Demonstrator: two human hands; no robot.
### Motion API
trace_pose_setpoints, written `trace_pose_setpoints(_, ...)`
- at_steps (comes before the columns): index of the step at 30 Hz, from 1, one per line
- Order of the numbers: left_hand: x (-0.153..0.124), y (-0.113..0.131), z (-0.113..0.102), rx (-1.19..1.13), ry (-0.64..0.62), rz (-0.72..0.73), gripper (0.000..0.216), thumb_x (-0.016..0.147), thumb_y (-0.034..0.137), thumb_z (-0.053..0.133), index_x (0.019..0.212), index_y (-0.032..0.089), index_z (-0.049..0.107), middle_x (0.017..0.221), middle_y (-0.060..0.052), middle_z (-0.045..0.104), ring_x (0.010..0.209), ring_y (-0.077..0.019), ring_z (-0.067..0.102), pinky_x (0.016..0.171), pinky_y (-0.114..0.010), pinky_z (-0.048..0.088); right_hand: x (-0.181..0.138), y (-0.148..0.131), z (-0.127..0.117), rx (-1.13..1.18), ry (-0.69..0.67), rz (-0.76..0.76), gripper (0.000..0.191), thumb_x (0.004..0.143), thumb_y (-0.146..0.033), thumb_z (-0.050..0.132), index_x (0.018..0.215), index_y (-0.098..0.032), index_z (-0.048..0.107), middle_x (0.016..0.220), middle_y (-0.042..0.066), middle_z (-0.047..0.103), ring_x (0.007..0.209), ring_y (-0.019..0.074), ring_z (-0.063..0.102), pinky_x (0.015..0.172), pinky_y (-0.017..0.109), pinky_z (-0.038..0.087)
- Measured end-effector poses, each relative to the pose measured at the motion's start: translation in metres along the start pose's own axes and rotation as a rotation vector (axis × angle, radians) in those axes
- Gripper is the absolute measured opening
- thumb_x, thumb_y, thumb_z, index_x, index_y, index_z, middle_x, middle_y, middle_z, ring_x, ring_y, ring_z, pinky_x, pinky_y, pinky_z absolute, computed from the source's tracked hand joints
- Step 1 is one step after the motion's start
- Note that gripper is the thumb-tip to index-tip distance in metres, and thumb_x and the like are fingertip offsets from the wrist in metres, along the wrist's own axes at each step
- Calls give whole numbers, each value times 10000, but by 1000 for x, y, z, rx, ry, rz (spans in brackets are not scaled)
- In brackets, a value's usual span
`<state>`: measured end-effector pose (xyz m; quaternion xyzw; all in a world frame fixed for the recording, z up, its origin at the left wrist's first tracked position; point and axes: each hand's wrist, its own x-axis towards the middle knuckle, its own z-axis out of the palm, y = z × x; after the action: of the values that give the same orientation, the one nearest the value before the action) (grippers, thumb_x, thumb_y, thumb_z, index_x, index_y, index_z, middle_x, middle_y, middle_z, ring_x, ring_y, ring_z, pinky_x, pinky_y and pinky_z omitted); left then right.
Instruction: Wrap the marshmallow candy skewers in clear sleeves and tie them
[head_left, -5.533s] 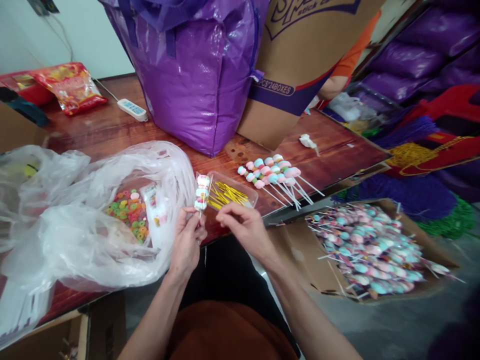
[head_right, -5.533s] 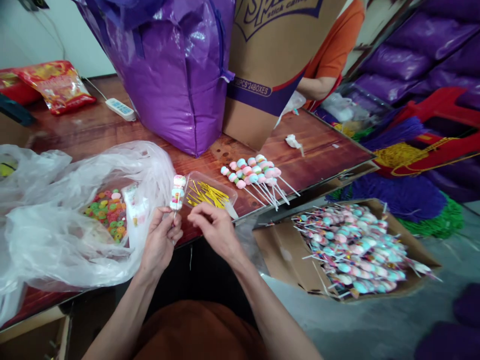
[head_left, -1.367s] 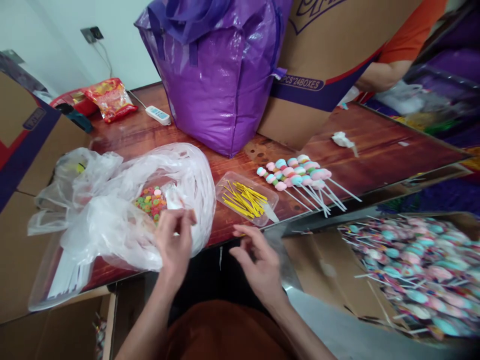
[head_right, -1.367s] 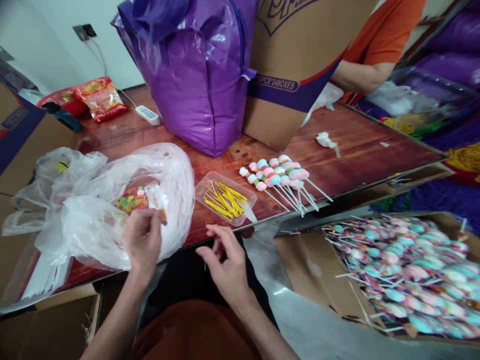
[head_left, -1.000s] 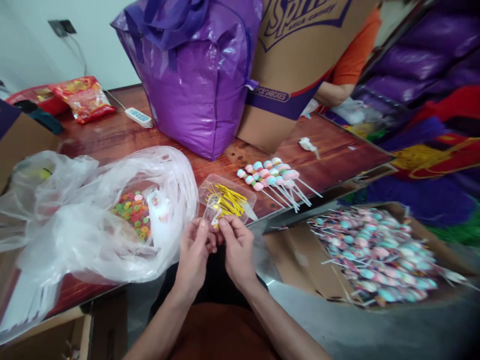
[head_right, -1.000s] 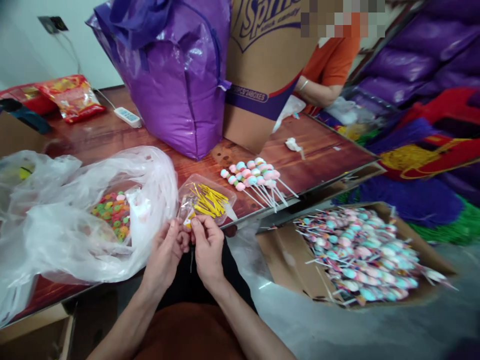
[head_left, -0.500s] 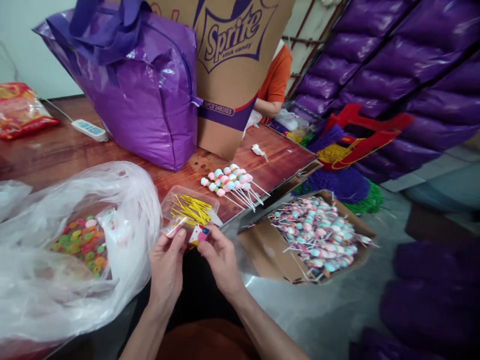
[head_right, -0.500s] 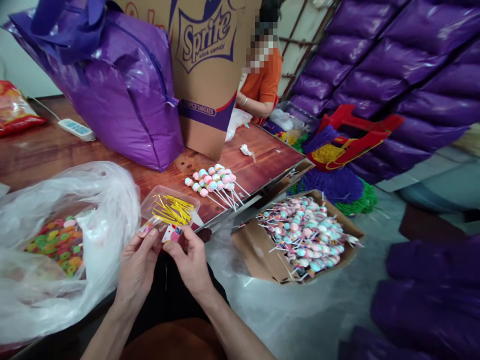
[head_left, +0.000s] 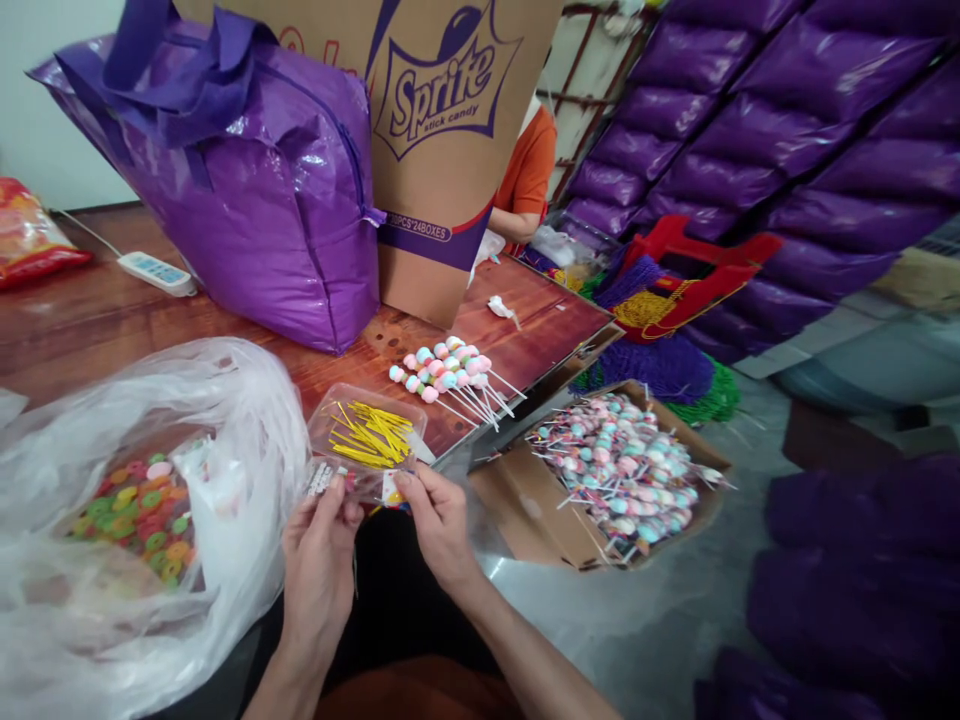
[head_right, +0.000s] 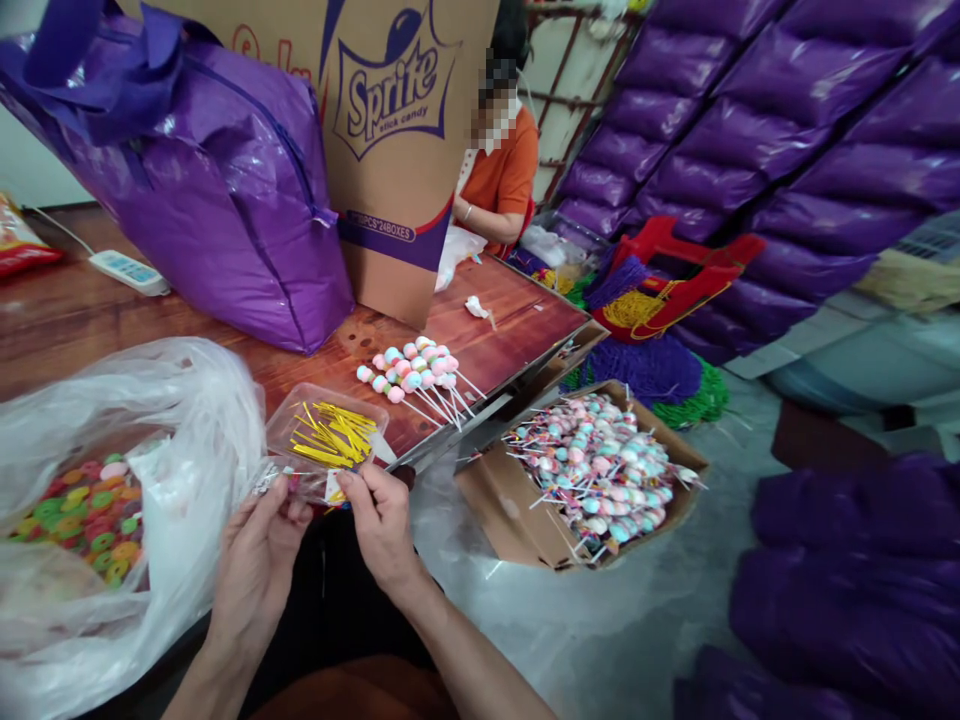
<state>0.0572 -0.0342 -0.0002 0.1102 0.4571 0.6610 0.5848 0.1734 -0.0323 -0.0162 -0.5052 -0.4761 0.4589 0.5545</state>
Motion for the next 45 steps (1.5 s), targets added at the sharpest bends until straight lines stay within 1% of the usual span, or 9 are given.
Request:
trace_pose_setpoints(13, 0, 6, 6, 70, 48, 77, 351, 571, 321, 927, 691, 146, 649, 646, 51, 561, 554, -41, 436, 533, -160, 437, 24, 0, -19, -182, -154, 11, 474, 941, -463, 531, 582, -194, 378, 586, -42, 338, 575, 99, 323, 542, 242, 265)
trace_pose_setpoints(15, 2, 8, 8, 43, 75, 77, 379, 541, 298, 940, 678, 142, 623, 642, 64, 545, 532, -30, 403, 511, -156, 412, 38, -1, -25, -319, -119, -106, 449, 955, -439, 523, 594, -191, 424, 600, -37, 398, 587, 108, 371, 573, 248, 295)
trace_pose_setpoints(19, 9, 15, 8, -40, 87, 67, 391, 548, 257, 937, 673, 147, 582, 703, 69, 581, 519, -17, 399, 498, -159, 388, 78, 0, -46, -860, 205, -296, 287, 977, -322, 495, 739, -180, 571, 790, 48, 591, 729, 173, 506, 690, 291, 356)
trace_pose_setpoints(21, 12, 19, 5, -68, 83, 52, 384, 578, 247, 925, 683, 148, 570, 724, 72, 589, 510, -12, 401, 491, -163, 383, 98, 4, -58, -1149, 299, -268, 164, 952, -283, 541, 882, -158, 621, 948, 120, 631, 842, 227, 540, 719, 316, 365)
trace_pose_setpoints(25, 17, 28, -3, -109, 90, -21, 375, 608, 264, 916, 750, 146, 589, 741, 83, 590, 477, 6, 391, 491, -164, 398, 122, 16, -70, -1395, 230, -131, 128, 924, -231, 585, 968, -128, 647, 960, 151, 666, 825, 241, 573, 662, 313, 343)
trace_pose_setpoints(28, 23, 33, -6, -162, 125, -84, 406, 572, 253, 934, 763, 147, 593, 718, 88, 596, 450, 9, 394, 470, -159, 403, 118, 20, -70, -1263, 273, -142, 176, 948, -183, 507, 888, -137, 665, 899, 119, 686, 769, 205, 586, 636, 293, 337)
trace_pose_setpoints(35, 36, 42, -8, -239, 213, -172, 255, 725, 206, 846, 780, 161, 601, 640, 83, 575, 418, -4, 407, 445, -149, 412, 46, -7, -65, -400, 172, -271, 166, 913, -312, 605, 831, -190, 683, 743, 1, 658, 673, 150, 584, 654, 265, 460)
trace_pose_setpoints(40, 39, 42, -8, -237, 217, -181, 201, 787, 213, 795, 773, 162, 602, 639, 72, 578, 409, -10, 401, 434, -155, 410, 6, -25, -62, -369, 29, -380, 122, 917, -235, 615, 825, -207, 690, 743, 16, 669, 656, 150, 604, 607, 270, 469)
trace_pose_setpoints(45, 38, 38, -11, -180, 158, -122, 336, 634, 242, 905, 770, 157, 610, 659, 78, 584, 438, -7, 416, 450, -152, 414, 5, -22, -72, -488, -78, -492, 124, 917, -178, 594, 876, -220, 703, 754, 25, 679, 693, 164, 623, 646, 295, 485)
